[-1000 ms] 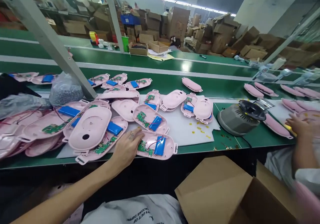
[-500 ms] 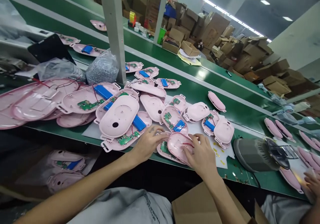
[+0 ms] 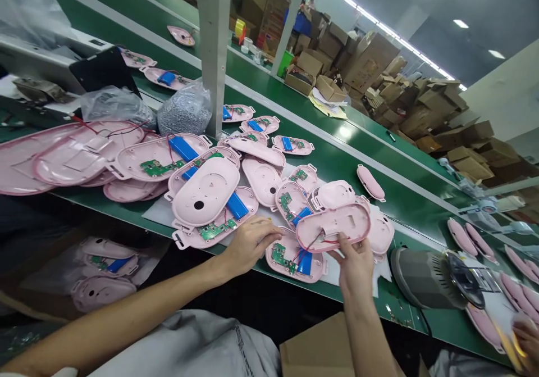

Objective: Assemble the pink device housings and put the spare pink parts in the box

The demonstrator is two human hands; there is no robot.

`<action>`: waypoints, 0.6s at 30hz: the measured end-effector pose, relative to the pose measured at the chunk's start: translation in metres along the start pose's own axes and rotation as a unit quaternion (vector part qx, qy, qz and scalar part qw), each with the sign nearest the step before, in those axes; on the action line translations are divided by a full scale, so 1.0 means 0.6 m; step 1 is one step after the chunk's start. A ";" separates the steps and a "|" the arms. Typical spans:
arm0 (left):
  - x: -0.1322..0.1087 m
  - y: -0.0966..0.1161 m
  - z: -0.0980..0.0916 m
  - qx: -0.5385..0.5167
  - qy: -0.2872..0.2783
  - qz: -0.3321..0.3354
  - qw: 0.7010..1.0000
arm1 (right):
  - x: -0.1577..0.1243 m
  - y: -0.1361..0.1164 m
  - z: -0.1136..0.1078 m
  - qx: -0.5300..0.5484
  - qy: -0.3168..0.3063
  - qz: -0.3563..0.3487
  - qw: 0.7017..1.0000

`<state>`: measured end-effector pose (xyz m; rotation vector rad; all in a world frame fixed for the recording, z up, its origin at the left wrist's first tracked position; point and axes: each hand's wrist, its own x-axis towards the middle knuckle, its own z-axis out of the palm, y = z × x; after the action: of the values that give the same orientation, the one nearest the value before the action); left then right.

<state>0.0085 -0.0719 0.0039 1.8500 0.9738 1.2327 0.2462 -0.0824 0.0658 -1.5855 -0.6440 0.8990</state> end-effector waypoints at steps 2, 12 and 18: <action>-0.003 0.009 0.005 0.035 0.007 0.034 0.999 | -0.029 0.020 0.029 0.044 -0.006 0.011 0.999; 0.022 -0.004 0.033 -0.161 0.128 -0.168 0.964 | -0.098 0.069 0.077 0.093 -0.068 0.057 0.992; 0.043 0.006 0.017 -0.197 0.054 -0.215 0.955 | -0.043 0.018 0.053 -0.238 0.031 -0.339 0.910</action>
<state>0.0258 -0.0525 0.0149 1.1955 1.0335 1.1614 0.2051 -0.0877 0.0588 -1.6193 -1.3369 0.1696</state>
